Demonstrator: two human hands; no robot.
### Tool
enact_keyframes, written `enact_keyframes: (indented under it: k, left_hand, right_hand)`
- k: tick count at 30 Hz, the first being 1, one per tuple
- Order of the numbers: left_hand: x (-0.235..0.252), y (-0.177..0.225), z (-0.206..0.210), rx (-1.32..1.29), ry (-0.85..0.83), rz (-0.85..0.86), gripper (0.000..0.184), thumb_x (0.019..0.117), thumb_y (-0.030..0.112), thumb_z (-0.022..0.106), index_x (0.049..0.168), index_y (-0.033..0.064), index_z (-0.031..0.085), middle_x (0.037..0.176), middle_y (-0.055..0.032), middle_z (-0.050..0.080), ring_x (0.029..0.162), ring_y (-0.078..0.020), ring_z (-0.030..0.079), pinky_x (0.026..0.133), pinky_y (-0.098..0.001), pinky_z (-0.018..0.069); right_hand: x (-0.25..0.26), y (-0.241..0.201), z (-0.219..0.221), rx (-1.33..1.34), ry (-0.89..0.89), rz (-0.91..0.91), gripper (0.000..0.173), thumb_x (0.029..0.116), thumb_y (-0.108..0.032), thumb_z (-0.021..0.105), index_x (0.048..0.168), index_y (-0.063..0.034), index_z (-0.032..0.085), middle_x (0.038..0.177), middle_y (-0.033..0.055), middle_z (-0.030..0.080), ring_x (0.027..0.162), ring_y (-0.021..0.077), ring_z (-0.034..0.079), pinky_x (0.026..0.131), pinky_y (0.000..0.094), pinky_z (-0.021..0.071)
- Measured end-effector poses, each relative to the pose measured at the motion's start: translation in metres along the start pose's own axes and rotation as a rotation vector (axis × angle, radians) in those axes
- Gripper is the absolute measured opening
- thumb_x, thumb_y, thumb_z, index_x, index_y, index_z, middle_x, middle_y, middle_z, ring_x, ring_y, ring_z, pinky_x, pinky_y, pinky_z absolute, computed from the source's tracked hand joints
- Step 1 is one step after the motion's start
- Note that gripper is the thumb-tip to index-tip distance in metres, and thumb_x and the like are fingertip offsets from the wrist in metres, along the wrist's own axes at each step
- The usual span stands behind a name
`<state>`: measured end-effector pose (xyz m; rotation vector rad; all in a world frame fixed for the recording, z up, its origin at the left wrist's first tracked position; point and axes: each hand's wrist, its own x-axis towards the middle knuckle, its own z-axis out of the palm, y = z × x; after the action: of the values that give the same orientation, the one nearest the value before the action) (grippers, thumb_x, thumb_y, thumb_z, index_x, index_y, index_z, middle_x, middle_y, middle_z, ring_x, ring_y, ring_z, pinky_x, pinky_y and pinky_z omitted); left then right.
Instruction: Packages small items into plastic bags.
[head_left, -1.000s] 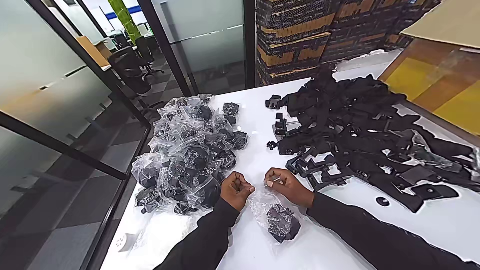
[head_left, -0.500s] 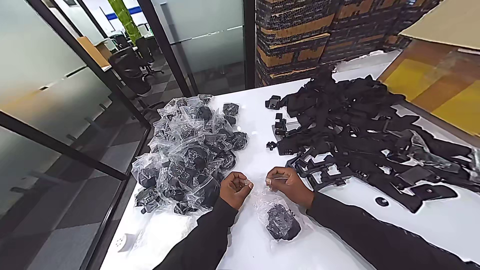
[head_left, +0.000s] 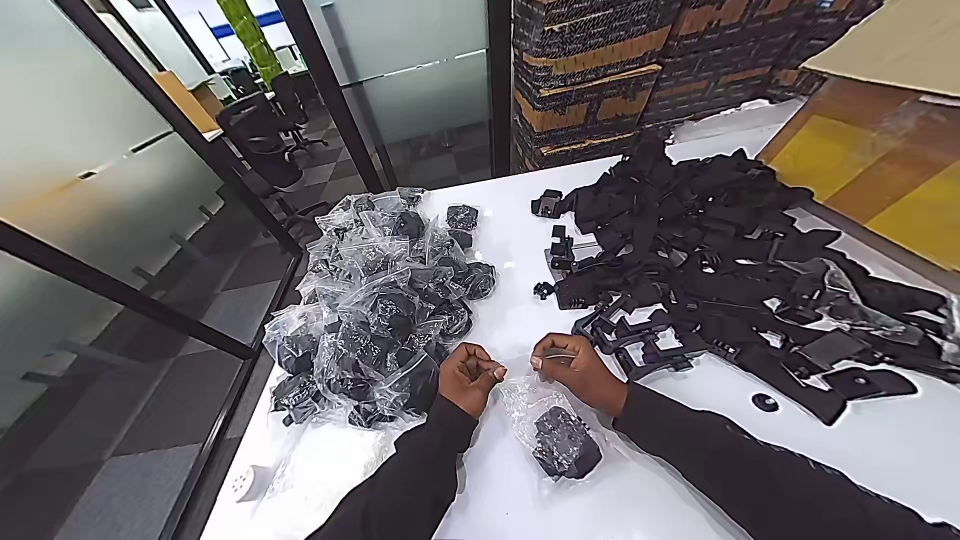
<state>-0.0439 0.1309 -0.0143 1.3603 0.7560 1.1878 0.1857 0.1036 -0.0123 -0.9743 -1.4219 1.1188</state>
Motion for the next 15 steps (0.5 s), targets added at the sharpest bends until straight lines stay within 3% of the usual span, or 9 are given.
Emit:
enact_keyframes:
  k: [6, 12, 15]
  left_hand:
    - [0.0003, 0.0008, 0.0001, -0.042, -0.035, -0.033, 0.020, 0.0903, -0.012, 0.062, 0.110, -0.0060, 0.062, 0.093, -0.0127, 0.078, 0.079, -0.0186, 0.077, 0.070, -0.0320, 0.0633]
    - [-0.0002, 0.0014, 0.0010, -0.019, -0.031, 0.023, 0.027, 0.0861, -0.014, 0.063, 0.107, 0.0002, 0.054, 0.086, -0.0081, 0.077, 0.075, -0.0183, 0.076, 0.070, -0.0332, 0.0634]
    - [-0.0013, -0.0012, 0.0018, 0.030, -0.048, 0.029, 0.026, 0.0867, -0.011, 0.063, 0.108, -0.0013, 0.053, 0.085, -0.0063, 0.075, 0.074, -0.0172, 0.075, 0.070, -0.0332, 0.0632]
  right_hand:
    - [0.0003, -0.0003, -0.0006, -0.008, 0.044, 0.003, 0.001, 0.0929, -0.009, 0.068, 0.093, -0.0084, 0.068, 0.080, -0.0036, 0.070, 0.066, 0.0067, 0.067, 0.062, 0.0246, 0.0591]
    - [0.0007, 0.0000, -0.0003, 0.003, 0.021, -0.002, 0.002, 0.0930, -0.009, 0.068, 0.093, -0.0083, 0.069, 0.080, -0.0034, 0.070, 0.066, 0.0067, 0.067, 0.062, 0.0246, 0.0590]
    - [0.0009, -0.0005, -0.0001, -0.005, 0.008, -0.005, 0.002, 0.0929, -0.010, 0.068, 0.093, -0.0084, 0.069, 0.080, -0.0038, 0.070, 0.066, 0.0062, 0.067, 0.063, 0.0242, 0.0587]
